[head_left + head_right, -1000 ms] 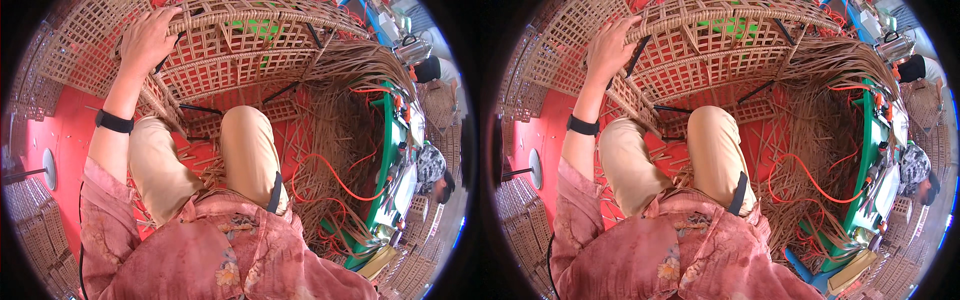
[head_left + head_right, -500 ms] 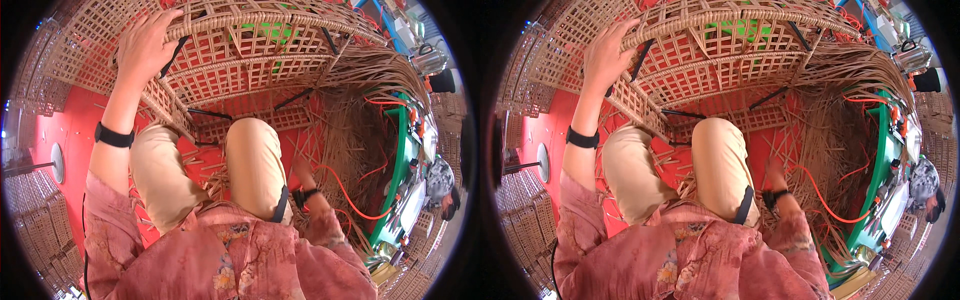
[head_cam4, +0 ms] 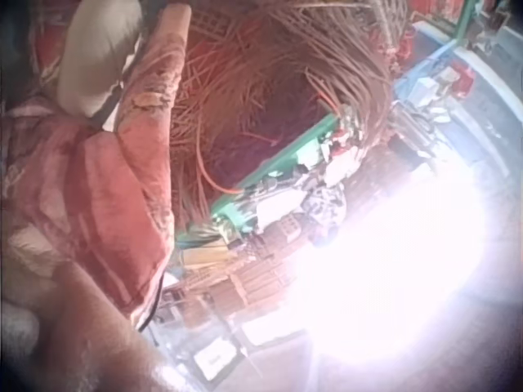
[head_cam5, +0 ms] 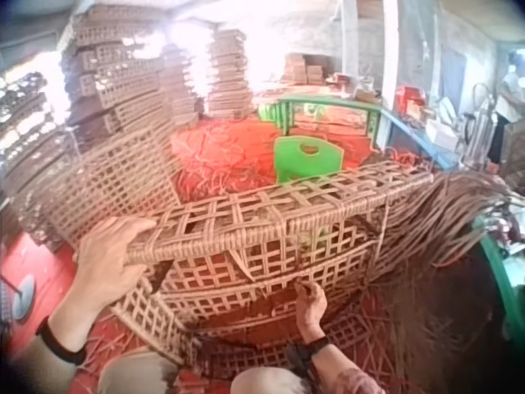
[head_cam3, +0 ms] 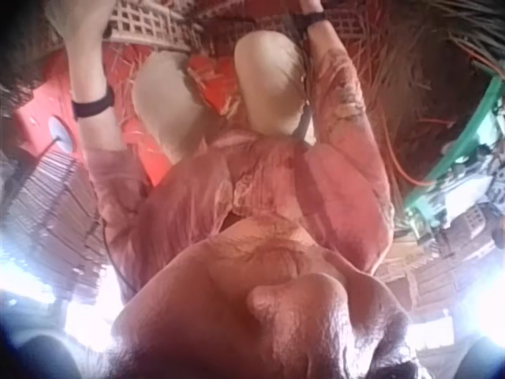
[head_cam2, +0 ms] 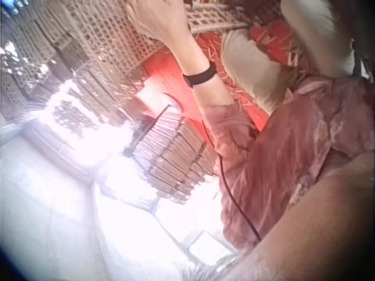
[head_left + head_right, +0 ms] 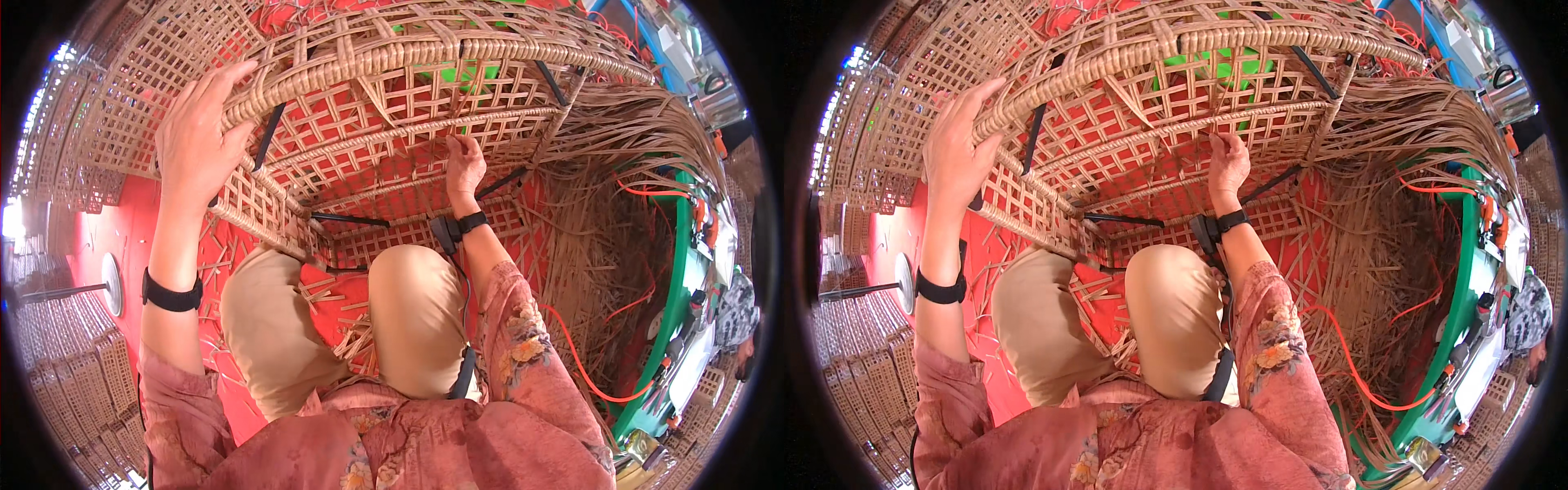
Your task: The person is weaving material strips onto a furniture frame using their hands and a staple gun.
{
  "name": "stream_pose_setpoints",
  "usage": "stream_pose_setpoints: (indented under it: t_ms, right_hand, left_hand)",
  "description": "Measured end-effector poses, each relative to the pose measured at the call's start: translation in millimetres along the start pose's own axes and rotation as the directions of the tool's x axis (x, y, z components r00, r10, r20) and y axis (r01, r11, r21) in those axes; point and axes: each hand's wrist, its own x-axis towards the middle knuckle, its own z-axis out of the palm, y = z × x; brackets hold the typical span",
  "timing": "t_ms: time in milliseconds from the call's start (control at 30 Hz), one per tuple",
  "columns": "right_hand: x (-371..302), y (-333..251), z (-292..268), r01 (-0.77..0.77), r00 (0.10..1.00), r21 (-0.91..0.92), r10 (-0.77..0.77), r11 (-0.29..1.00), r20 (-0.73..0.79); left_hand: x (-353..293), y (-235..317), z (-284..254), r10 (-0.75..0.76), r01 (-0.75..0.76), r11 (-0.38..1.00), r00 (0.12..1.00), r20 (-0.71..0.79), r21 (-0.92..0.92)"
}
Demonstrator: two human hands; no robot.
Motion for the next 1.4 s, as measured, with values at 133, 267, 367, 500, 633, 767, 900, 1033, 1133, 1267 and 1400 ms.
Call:
stream_pose_setpoints:
  t_ms: [133, 267, 367, 500, 633, 767, 900, 1033, 1133, 1267, 1400]
  right_hand:
    - [14.2, 23.1, -12.6, -0.238, 0.967, 0.496, 0.155, 0.835, 0.203]
    - [34.0, 41.8, -33.5, -0.379, 0.872, 0.452, 0.147, 0.807, 0.467]
    - [41.6, 47.7, -42.0, -0.434, 0.841, 0.42, 0.191, 0.797, 0.506]
    - [45.8, 51.0, -45.5, -0.362, 0.932, 0.63, 0.285, 0.687, 0.226]
    - [27.4, 103.6, -48.7, -0.213, 0.875, 0.565, 0.413, 0.797, -0.252]
    - [-33.5, 98.0, -27.3, -0.315, 0.943, 0.567, 0.319, 0.761, 0.097]
    - [-68.1, 108.5, 3.8, -0.58, 0.795, 0.369, 0.405, 0.726, 0.452]
    - [-72.2, 111.9, 19.0, -0.706, 0.661, 0.215, 0.517, 0.675, 0.545]
    - [-74.6, 106.1, 29.6, -0.731, 0.601, 0.134, 0.539, 0.669, 0.591]
    - [-81.5, 112.6, 30.4, -0.73, 0.614, 0.179, 0.517, 0.66, 0.596]
    - [-86.5, 121.0, 32.0, -0.688, 0.646, 0.158, 0.497, 0.708, 0.58]
  left_hand:
    - [1.6, -0.9, 1.2, -0.018, 0.018, 1.0, 1.0, -0.02, -0.003]
    - [2.0, -0.1, 3.6, 0.004, -0.005, 1.0, 0.999, -0.035, -0.01]
    - [1.1, -0.4, 3.9, 0.001, -0.001, 1.0, 0.999, -0.032, 0.01]
    - [0.3, -1.1, -1.1, 0.014, -0.013, 1.0, 1.0, -0.023, 0.014]
    - [5.2, 9.6, 1.1, 0.015, -0.016, 1.0, 1.0, -0.025, -0.012]
    - [-1.7, 3.9, 0.4, 0.017, -0.016, 1.0, 0.999, -0.042, 0.025]
    - [0.8, 3.2, -1.2, -0.016, 0.016, 1.0, 1.0, 0.011, 0.015]
    - [1.9, 4.9, -1.1, 0.021, -0.022, 0.999, 1.0, 0.001, 0.037]
    - [0.9, 1.9, 2.4, -0.009, 0.009, 1.0, 1.0, -0.008, 0.011]
    - [3.4, -2.2, 4.2, -0.004, 0.004, 0.999, 1.0, 0.004, 0.047]
    - [4.6, -1.6, 5.5, -0.028, 0.029, 0.996, 1.0, -0.014, 0.083]
